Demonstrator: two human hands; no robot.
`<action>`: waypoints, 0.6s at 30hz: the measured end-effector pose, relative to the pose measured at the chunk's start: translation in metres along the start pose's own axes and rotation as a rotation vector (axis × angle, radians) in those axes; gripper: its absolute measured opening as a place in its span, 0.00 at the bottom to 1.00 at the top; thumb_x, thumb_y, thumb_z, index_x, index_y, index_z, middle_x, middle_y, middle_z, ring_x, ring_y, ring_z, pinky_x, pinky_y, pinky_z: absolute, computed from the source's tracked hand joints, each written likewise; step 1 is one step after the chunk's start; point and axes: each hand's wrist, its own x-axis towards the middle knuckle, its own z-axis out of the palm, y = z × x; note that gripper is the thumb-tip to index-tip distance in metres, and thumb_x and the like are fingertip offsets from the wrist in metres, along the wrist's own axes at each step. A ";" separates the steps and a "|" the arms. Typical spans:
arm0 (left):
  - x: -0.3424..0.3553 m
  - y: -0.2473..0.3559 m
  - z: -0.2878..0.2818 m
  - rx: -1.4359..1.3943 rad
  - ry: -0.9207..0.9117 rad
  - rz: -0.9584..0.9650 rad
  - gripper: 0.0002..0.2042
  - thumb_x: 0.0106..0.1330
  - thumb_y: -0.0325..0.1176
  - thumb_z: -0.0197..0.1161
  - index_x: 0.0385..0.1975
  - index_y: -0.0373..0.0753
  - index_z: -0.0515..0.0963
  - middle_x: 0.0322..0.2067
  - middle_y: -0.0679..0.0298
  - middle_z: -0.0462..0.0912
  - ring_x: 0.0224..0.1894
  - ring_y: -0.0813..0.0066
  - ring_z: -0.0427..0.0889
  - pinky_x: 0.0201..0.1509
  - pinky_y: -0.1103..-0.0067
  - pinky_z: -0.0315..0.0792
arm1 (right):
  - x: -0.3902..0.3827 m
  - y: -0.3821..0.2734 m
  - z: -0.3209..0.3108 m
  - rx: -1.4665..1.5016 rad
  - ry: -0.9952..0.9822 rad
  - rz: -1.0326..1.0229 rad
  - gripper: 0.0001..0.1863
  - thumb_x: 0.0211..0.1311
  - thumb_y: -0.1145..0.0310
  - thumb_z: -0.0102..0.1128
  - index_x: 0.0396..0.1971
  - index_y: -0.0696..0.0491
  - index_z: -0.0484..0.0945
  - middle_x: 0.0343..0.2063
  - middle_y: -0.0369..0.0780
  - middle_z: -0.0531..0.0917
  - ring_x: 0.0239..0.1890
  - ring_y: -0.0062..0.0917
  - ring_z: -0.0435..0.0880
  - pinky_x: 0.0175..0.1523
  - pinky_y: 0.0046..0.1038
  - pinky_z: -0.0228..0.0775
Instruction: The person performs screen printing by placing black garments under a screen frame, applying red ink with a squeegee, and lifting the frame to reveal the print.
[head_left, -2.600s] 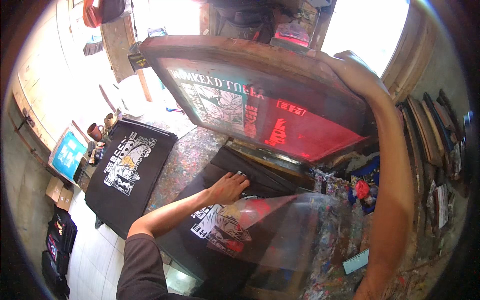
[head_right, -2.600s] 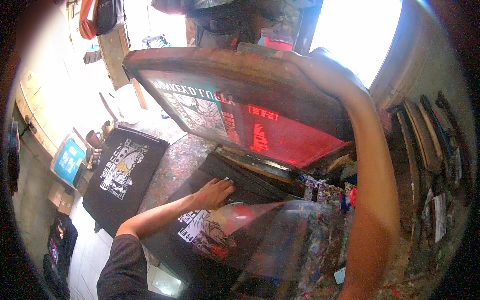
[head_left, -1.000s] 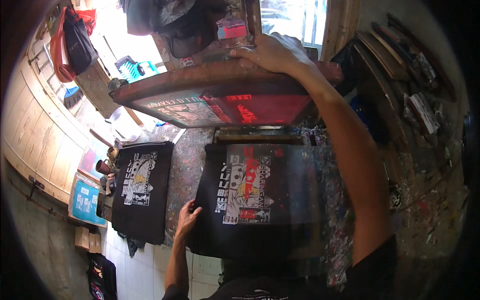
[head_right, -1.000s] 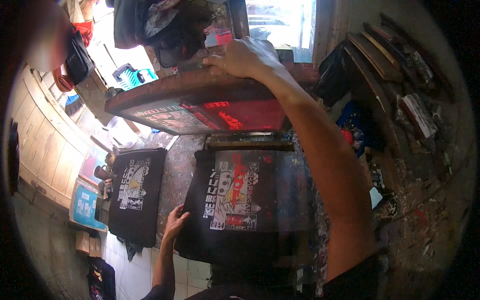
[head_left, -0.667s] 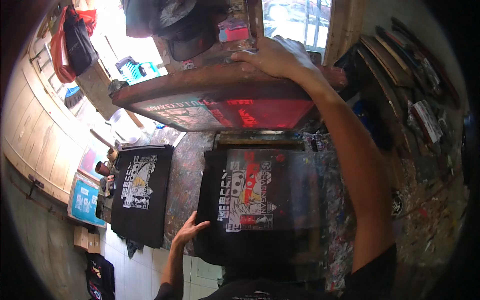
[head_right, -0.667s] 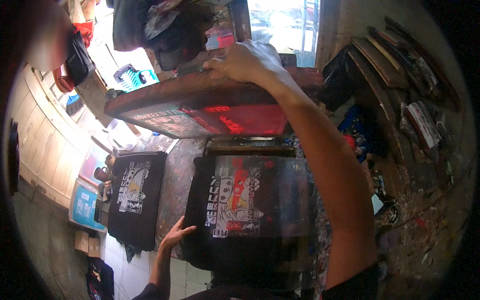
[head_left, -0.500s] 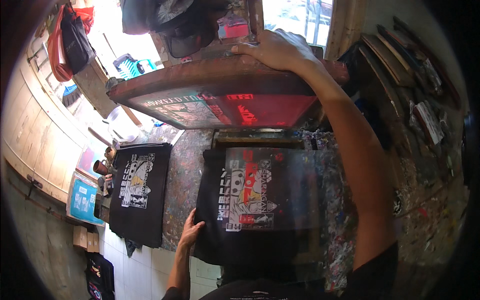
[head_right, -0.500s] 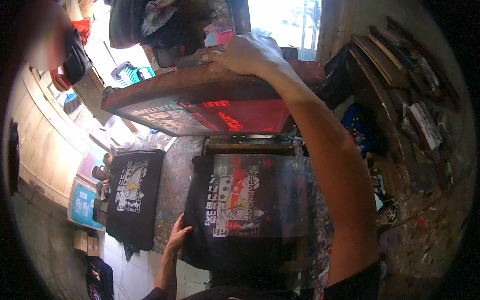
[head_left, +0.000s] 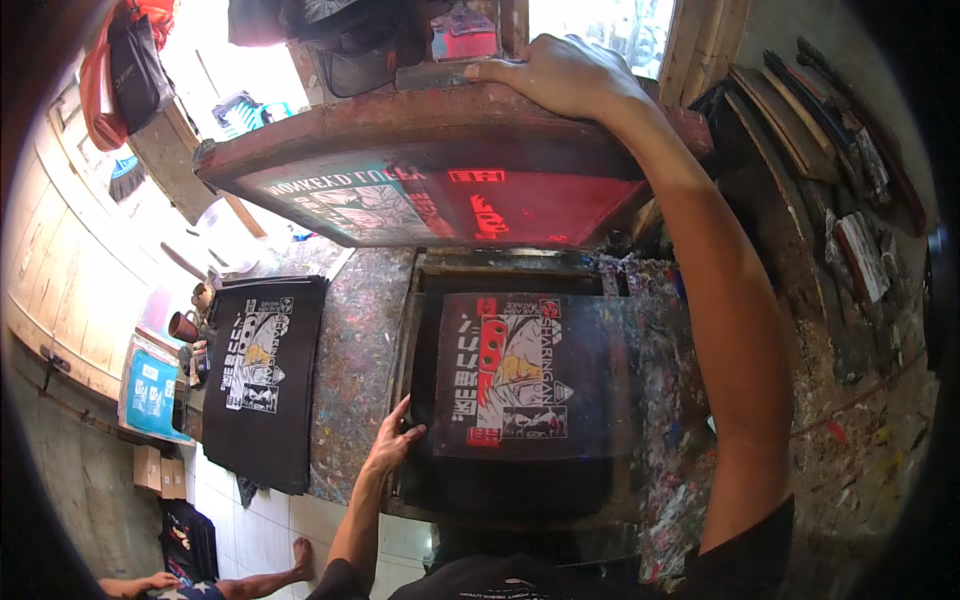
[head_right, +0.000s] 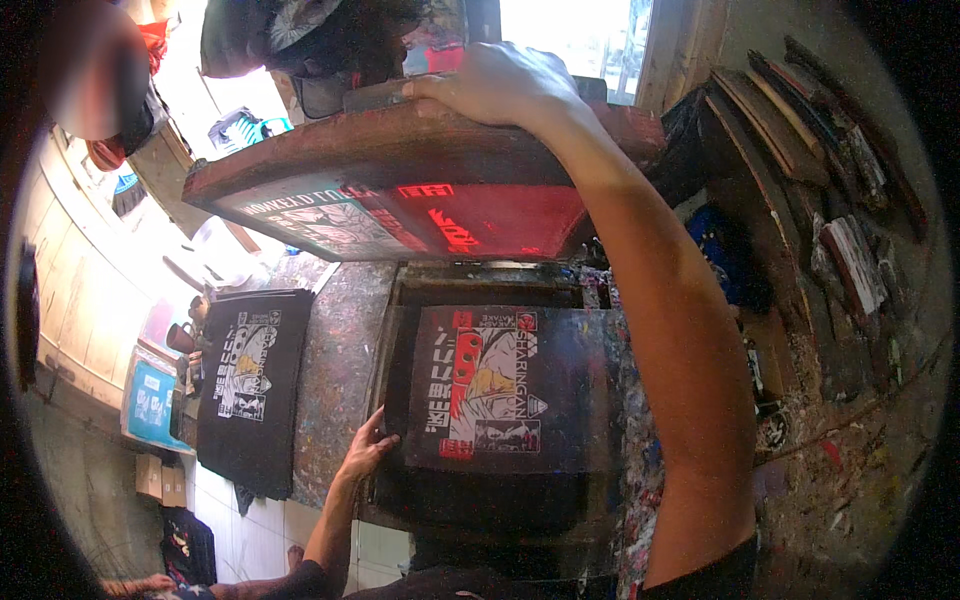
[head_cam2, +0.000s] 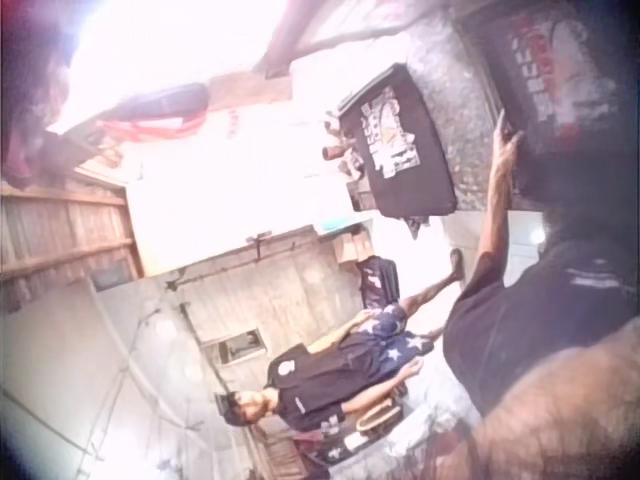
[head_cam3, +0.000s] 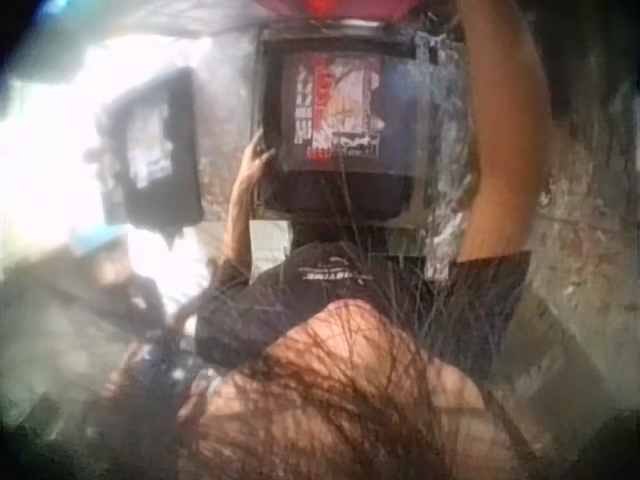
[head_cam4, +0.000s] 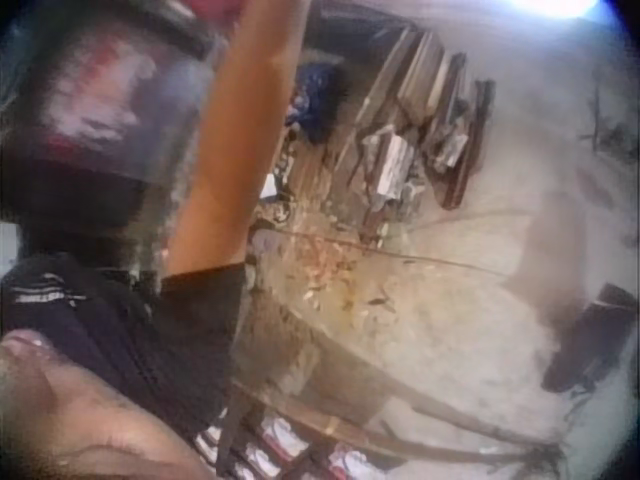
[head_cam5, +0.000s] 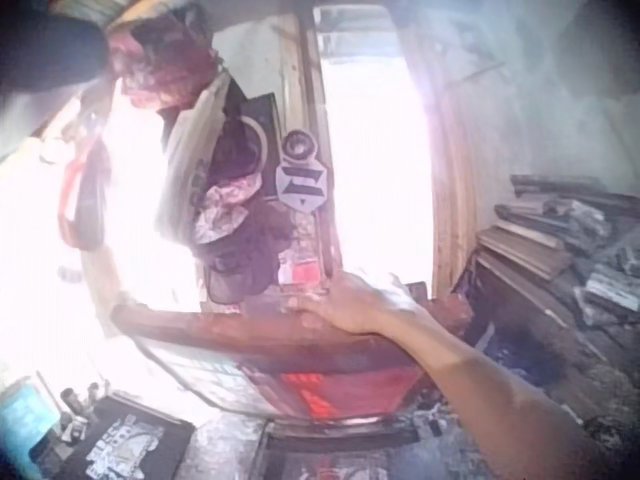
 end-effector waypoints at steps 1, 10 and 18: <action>0.000 -0.003 0.000 -0.003 -0.006 -0.006 0.36 0.69 0.20 0.65 0.76 0.32 0.57 0.71 0.53 0.68 0.69 0.64 0.71 0.71 0.70 0.68 | 0.000 0.001 0.001 -0.003 -0.007 0.004 0.46 0.56 0.19 0.50 0.37 0.52 0.91 0.32 0.50 0.90 0.38 0.42 0.90 0.51 0.44 0.77; -0.006 0.025 0.001 -0.020 0.001 -0.017 0.36 0.67 0.18 0.66 0.75 0.36 0.61 0.64 0.58 0.77 0.61 0.71 0.76 0.65 0.75 0.72 | 0.013 0.008 0.002 0.025 0.020 -0.028 0.46 0.55 0.19 0.52 0.28 0.55 0.90 0.23 0.49 0.87 0.31 0.39 0.88 0.46 0.42 0.77; -0.021 0.039 -0.001 0.967 0.215 0.440 0.36 0.67 0.31 0.67 0.75 0.40 0.62 0.72 0.49 0.65 0.72 0.51 0.66 0.75 0.63 0.62 | 0.017 0.016 0.009 0.117 -0.169 -0.034 0.46 0.67 0.28 0.48 0.53 0.62 0.83 0.54 0.61 0.82 0.58 0.52 0.82 0.66 0.44 0.68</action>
